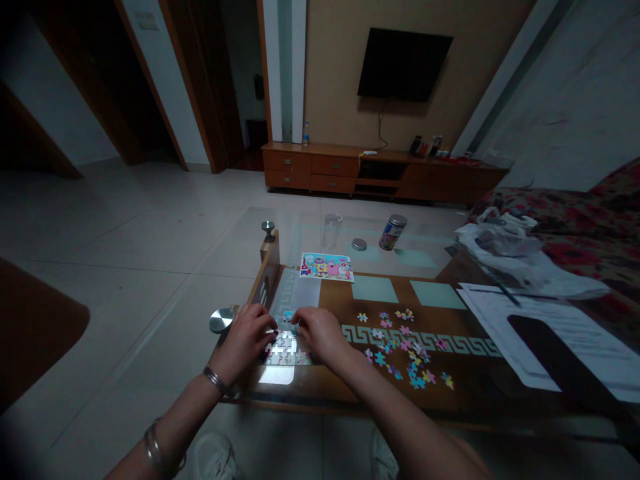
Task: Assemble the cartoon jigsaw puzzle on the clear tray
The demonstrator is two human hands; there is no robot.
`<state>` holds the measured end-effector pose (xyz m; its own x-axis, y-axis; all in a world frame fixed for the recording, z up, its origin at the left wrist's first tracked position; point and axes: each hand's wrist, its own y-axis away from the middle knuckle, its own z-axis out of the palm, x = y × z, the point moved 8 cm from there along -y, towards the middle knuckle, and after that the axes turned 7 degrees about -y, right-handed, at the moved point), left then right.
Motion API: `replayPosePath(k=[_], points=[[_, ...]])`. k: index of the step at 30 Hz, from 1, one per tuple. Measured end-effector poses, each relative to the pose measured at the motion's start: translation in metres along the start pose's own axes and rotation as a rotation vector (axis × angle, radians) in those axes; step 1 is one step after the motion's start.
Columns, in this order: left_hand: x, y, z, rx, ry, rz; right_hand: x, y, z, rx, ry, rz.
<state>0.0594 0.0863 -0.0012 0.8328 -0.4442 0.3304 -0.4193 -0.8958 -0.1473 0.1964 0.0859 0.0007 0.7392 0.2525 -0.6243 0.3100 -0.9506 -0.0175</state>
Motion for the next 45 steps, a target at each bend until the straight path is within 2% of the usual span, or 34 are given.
replayPosePath(k=[6, 13, 19, 24, 30, 36, 41, 45], points=[[0.011, 0.004, 0.006, -0.032, 0.019, 0.044, -0.011, -0.002, 0.009, -0.063, 0.042, 0.008], [0.018, 0.005, 0.006, -0.057, -0.012, 0.048, 0.001, -0.001, 0.009, -0.035, 0.023, 0.064], [0.018, 0.005, 0.007, -0.059, -0.024, 0.051, -0.002, -0.002, 0.010, -0.051, 0.033, 0.068], [0.011, 0.003, 0.004, -0.026, -0.010, 0.030, 0.000, -0.001, 0.007, -0.064, 0.060, 0.089], [-0.015, 0.000, -0.011, 0.055, -0.029, -0.098, 0.005, 0.002, 0.005, -0.089, 0.055, 0.080], [-0.032, 0.000, -0.014, 0.087, -0.045, -0.165, 0.006, -0.001, -0.008, 0.034, 0.098, 0.044], [-0.035, 0.000, -0.009, 0.067, -0.046, -0.183, -0.001, -0.006, -0.009, 0.058, 0.177, 0.029], [-0.023, -0.004, -0.006, 0.041, -0.030, -0.125, -0.009, -0.013, -0.004, 0.057, 0.189, 0.016]])
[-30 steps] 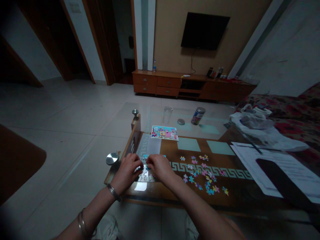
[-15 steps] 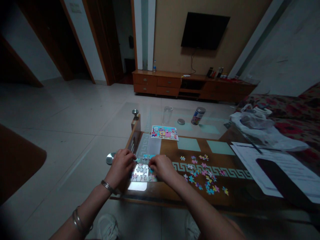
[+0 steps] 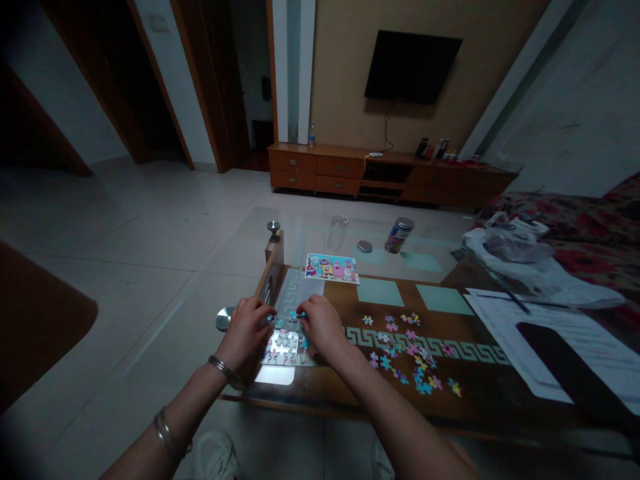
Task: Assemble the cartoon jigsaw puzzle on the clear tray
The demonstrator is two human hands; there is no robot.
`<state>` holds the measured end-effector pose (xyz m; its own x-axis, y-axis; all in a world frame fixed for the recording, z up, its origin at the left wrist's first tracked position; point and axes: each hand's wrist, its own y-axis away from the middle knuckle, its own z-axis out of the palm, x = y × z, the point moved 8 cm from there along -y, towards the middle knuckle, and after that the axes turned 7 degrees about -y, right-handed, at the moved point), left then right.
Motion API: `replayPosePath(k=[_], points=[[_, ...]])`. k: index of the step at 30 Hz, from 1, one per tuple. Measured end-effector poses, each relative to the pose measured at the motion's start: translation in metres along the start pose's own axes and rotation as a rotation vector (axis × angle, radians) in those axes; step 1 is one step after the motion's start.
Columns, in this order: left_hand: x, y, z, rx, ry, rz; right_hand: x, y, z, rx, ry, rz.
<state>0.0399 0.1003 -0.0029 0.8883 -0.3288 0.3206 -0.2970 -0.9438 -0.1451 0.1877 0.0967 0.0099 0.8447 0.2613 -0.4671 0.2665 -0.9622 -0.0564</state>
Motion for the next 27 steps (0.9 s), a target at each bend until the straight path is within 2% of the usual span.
replayPosePath(k=[3, 9, 16, 27], points=[[0.007, -0.003, 0.003, -0.028, -0.041, 0.033, -0.002, -0.005, 0.003, -0.014, -0.010, 0.016], [0.008, -0.009, 0.010, -0.090, -0.075, 0.013, 0.004, -0.008, 0.010, -0.086, 0.001, 0.079], [0.012, -0.014, 0.010, -0.026, -0.071, 0.019, 0.006, -0.010, 0.011, -0.080, -0.021, 0.078], [0.012, -0.017, 0.009, -0.025, -0.026, -0.007, 0.001, -0.007, 0.007, -0.066, -0.029, 0.081]])
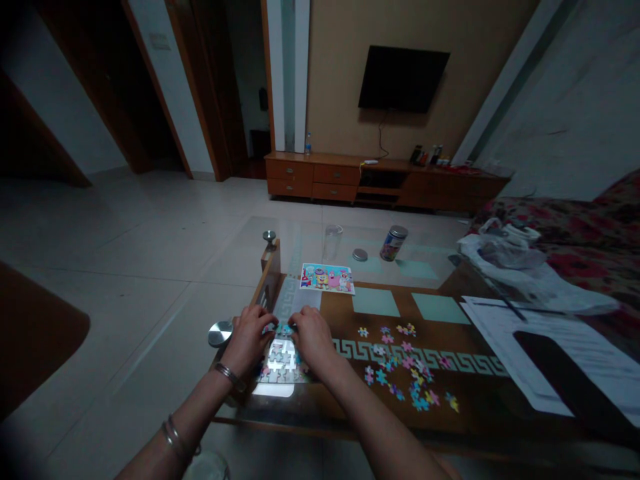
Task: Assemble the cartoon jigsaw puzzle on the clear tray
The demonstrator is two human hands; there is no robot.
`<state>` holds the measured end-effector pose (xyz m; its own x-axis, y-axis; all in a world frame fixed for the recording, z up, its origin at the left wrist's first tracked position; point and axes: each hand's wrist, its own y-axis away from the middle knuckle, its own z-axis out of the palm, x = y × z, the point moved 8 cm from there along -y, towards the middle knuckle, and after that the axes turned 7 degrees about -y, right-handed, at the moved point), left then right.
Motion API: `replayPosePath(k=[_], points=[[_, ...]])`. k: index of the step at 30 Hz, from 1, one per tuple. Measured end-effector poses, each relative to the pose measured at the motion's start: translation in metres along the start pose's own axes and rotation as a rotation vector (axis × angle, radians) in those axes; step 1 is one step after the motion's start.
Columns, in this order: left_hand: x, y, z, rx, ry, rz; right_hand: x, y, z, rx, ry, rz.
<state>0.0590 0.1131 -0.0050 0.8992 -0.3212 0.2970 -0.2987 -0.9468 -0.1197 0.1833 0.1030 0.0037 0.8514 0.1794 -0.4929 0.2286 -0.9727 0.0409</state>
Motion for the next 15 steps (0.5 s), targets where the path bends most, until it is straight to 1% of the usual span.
replayPosePath(k=[4, 7, 10, 13, 15], points=[[-0.018, -0.002, -0.007, 0.043, 0.035, -0.063, 0.007, -0.002, -0.008, 0.044, -0.019, -0.011], [-0.035, -0.001, -0.015, 0.079, 0.029, -0.124, 0.022, -0.004, -0.022, 0.103, -0.031, -0.002], [-0.046, 0.003, -0.017, 0.070, 0.011, -0.160, 0.040, -0.003, -0.039, 0.134, -0.016, 0.017], [-0.046, 0.006, -0.018, 0.068, 0.013, -0.162, 0.052, 0.002, -0.046, 0.073, 0.039, 0.053], [-0.044, 0.007, -0.018, 0.070, 0.012, -0.149, 0.053, 0.008, -0.041, -0.005, 0.070, 0.056]])
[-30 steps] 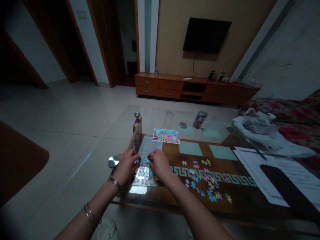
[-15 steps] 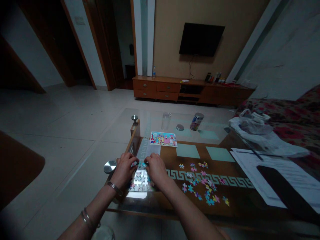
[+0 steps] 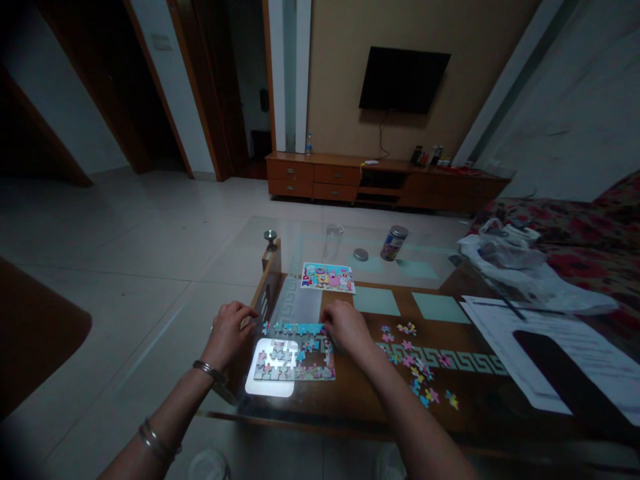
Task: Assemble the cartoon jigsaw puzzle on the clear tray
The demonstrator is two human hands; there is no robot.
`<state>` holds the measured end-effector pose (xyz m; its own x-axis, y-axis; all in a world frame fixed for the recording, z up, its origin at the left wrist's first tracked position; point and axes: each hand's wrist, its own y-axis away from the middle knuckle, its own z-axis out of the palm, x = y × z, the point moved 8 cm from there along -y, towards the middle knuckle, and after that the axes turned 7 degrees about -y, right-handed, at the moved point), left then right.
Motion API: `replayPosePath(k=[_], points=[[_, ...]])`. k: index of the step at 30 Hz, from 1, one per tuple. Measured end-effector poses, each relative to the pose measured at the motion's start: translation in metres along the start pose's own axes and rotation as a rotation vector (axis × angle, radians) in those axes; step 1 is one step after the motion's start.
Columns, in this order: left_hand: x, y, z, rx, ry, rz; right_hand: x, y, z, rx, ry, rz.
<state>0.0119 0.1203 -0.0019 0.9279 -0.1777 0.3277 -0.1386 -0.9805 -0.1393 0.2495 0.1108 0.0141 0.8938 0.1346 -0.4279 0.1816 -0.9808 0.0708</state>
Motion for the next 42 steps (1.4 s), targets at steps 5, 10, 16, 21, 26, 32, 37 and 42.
replayPosePath(k=[5, 10, 16, 21, 26, 32, 37, 42], points=[[0.005, 0.000, 0.003, -0.007, -0.027, 0.034, -0.017, 0.015, 0.022, -0.078, -0.017, -0.085], [0.006, 0.000, 0.007, -0.024, -0.036, 0.048, -0.024, 0.021, 0.031, -0.053, -0.008, -0.106], [0.006, 0.000, 0.009, -0.012, -0.031, 0.061, -0.020, 0.020, 0.026, -0.026, -0.027, -0.033], [0.006, -0.001, 0.010, -0.017, -0.044, 0.059, -0.012, 0.020, 0.016, 0.022, -0.046, 0.061], [0.006, 0.000, 0.009, -0.039, -0.053, 0.048, -0.010, 0.022, 0.011, 0.002, 0.013, 0.078], [0.008, 0.000, 0.009, -0.054, -0.033, 0.041, -0.018, 0.021, 0.011, 0.011, 0.002, 0.015], [0.019, 0.002, 0.014, -0.085, 0.004, 0.150, -0.026, 0.017, 0.014, 0.054, -0.023, -0.046], [0.020, 0.003, 0.015, -0.086, -0.006, 0.155, -0.030, 0.013, 0.018, 0.057, -0.017, -0.056]])
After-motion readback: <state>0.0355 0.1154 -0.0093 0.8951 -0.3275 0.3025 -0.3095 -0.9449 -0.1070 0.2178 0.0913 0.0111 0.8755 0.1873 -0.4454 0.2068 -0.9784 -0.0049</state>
